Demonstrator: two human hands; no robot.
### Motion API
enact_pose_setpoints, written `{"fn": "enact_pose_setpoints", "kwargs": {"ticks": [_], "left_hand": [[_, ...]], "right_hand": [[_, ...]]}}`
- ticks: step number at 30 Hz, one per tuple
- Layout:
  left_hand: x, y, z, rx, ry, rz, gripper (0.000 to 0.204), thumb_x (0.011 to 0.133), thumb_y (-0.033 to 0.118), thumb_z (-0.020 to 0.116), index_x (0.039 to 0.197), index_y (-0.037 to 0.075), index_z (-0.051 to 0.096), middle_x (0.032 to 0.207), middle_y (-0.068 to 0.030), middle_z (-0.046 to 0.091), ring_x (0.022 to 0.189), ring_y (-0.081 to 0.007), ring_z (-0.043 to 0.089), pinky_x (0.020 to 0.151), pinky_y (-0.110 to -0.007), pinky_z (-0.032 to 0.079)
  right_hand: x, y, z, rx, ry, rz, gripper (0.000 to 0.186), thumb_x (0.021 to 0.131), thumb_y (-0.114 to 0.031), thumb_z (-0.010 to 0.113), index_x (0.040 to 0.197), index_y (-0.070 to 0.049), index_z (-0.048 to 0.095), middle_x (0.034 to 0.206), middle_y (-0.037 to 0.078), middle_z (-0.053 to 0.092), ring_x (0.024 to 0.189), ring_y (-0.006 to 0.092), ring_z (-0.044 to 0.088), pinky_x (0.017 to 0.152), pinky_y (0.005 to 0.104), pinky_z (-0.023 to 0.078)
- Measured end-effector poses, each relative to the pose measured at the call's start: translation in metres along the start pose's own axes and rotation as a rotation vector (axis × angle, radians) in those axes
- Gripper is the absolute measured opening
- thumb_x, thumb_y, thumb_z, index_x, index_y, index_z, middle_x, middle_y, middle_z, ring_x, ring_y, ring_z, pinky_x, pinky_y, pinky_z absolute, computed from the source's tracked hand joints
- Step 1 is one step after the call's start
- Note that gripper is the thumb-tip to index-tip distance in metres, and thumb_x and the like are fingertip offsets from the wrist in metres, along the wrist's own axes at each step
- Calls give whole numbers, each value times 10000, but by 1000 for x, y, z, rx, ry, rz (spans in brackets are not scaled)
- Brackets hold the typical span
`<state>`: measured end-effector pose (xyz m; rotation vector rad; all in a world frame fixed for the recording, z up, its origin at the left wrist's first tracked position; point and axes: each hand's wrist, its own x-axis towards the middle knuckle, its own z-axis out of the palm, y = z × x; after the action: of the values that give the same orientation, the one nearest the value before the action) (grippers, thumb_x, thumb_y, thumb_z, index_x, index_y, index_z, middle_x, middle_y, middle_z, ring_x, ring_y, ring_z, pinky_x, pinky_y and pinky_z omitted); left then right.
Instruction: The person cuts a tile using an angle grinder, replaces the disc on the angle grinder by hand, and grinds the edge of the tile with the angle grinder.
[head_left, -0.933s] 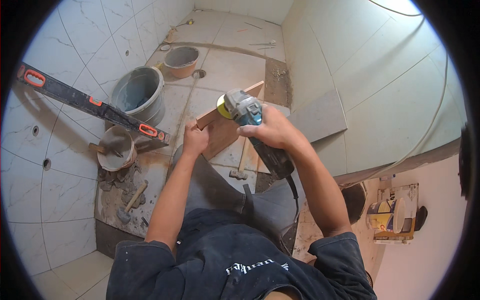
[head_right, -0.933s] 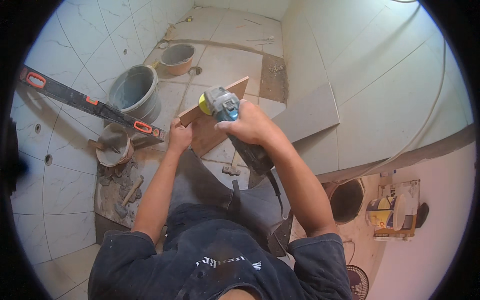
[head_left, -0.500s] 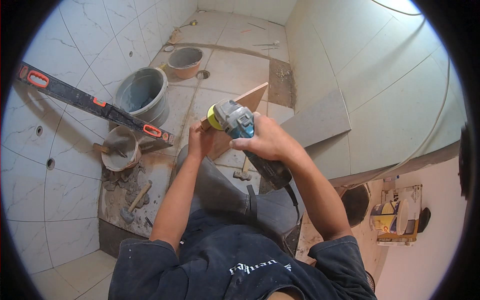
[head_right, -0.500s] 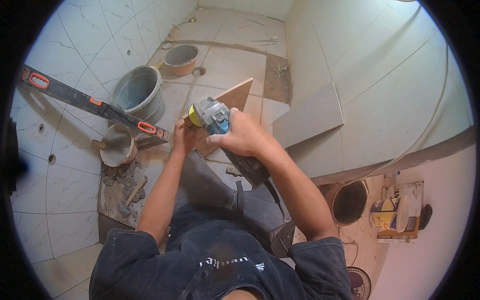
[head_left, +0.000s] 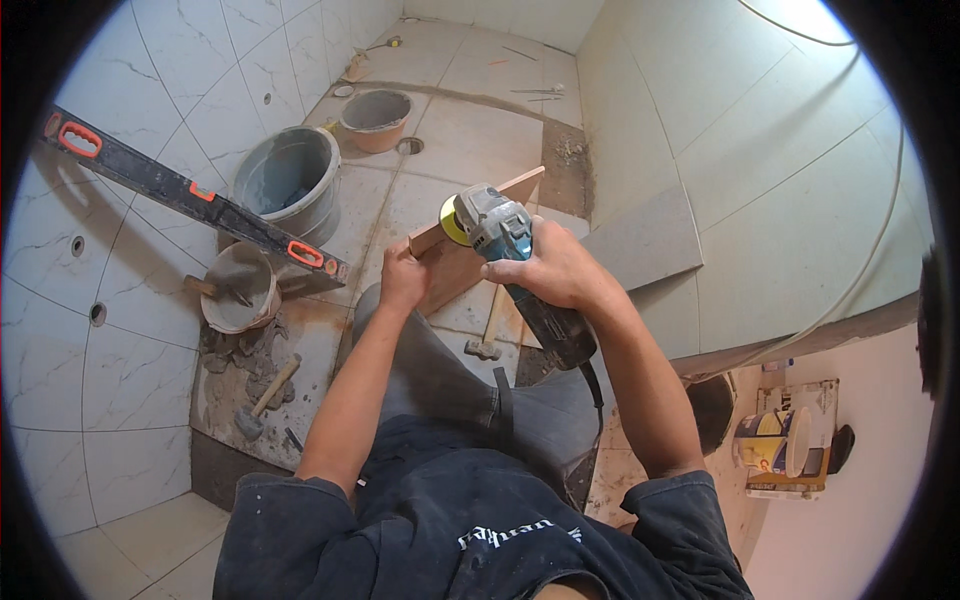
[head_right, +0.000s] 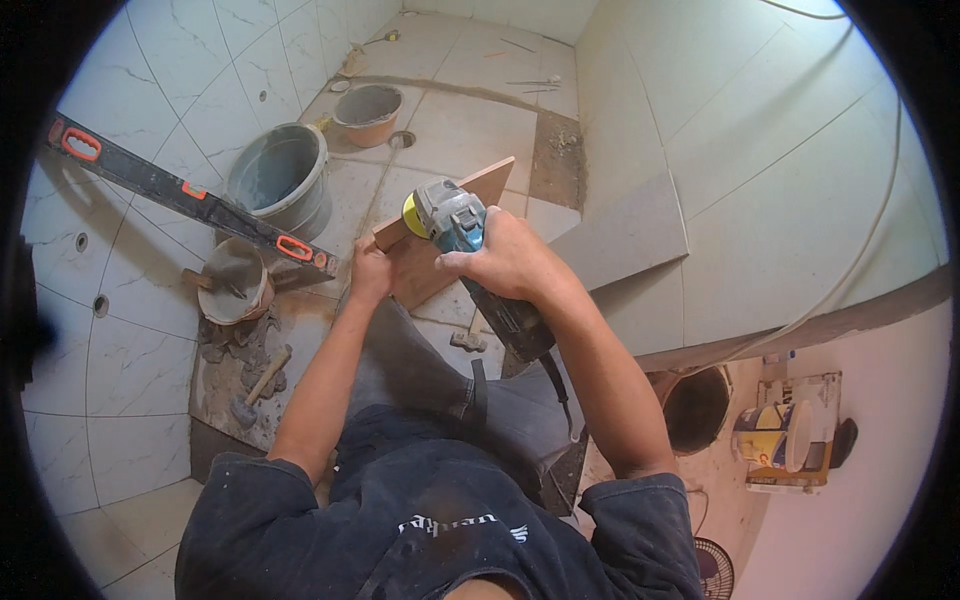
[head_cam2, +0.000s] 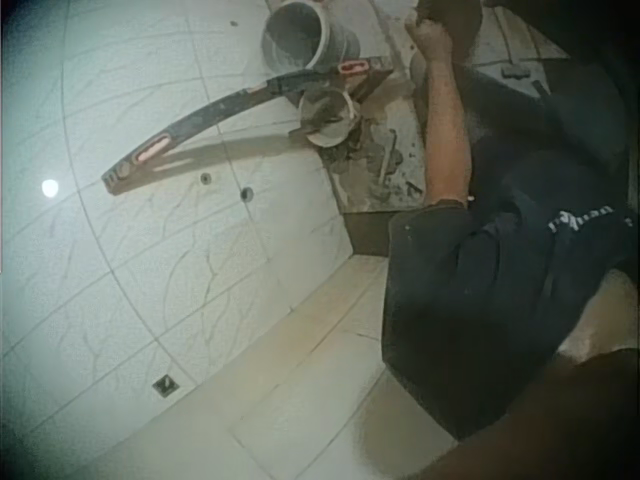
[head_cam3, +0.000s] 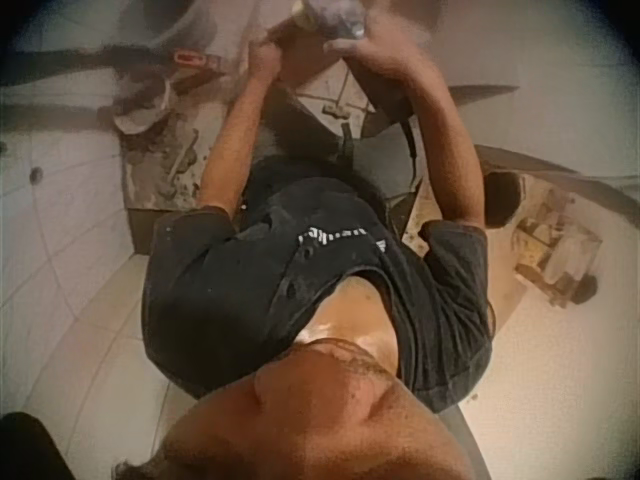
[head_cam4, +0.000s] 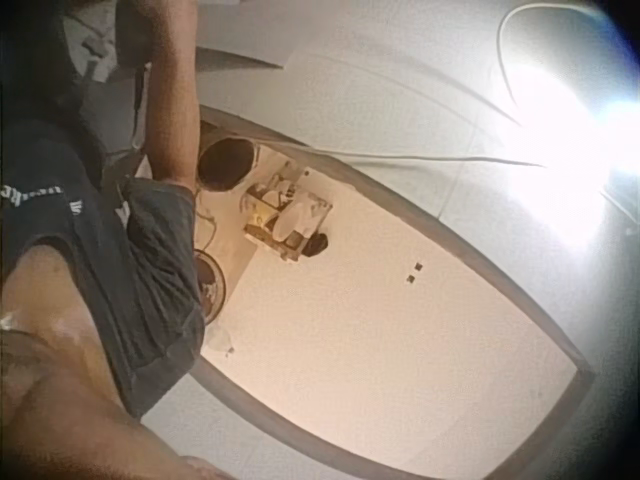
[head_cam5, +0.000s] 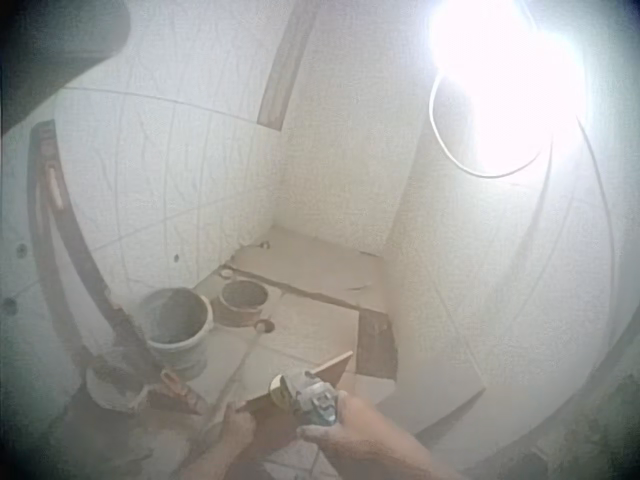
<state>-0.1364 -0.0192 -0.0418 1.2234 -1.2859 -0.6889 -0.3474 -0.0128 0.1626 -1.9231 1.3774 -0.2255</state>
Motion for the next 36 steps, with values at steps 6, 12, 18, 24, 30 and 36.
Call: {"fn": "enact_pose_setpoints", "kwargs": {"ticks": [6,12,18,24,30,36], "left_hand": [[5,-12,-4,340,-110,95,163,917,144,720,1025,24,739,938,-171,768,855,-296,763,753,-403,555],[0,-9,1,243,-31,330,151,916,140,717,974,1,723,897,-178,758,810,-271,757,721,-407,547],[1,7,-4,8,-6,15,211,911,143,731,1082,21,753,953,-170,772,868,-270,757,794,-401,558],[4,7,-1,85,-54,39,222,904,151,735,1086,25,747,974,-187,763,909,-344,751,801,-405,559],[0,-11,-6,338,23,339,141,896,136,716,950,6,710,887,-185,744,852,-373,736,723,-429,547],[4,-6,-2,135,-103,24,154,896,155,730,957,13,730,890,-192,746,861,-372,737,733,-431,549]], "right_hand": [[1,2,24,-37,84,-114,731,726,-437,829,1051,177,603,953,329,704,903,416,726,828,445,569],[0,7,25,-89,96,-127,732,725,-450,820,1033,176,598,942,336,701,893,418,727,826,451,570],[-1,6,4,17,86,-49,525,742,-370,824,952,97,710,861,263,731,813,351,732,789,437,560],[6,22,15,-15,99,-56,553,723,-390,831,1007,64,697,856,190,729,794,281,706,774,395,560],[-1,-3,28,-110,42,-72,716,713,-452,831,1081,128,630,930,275,711,882,370,718,829,427,558],[2,9,15,-79,64,-118,719,738,-432,827,1054,174,605,976,331,710,913,430,729,845,445,568]]}}
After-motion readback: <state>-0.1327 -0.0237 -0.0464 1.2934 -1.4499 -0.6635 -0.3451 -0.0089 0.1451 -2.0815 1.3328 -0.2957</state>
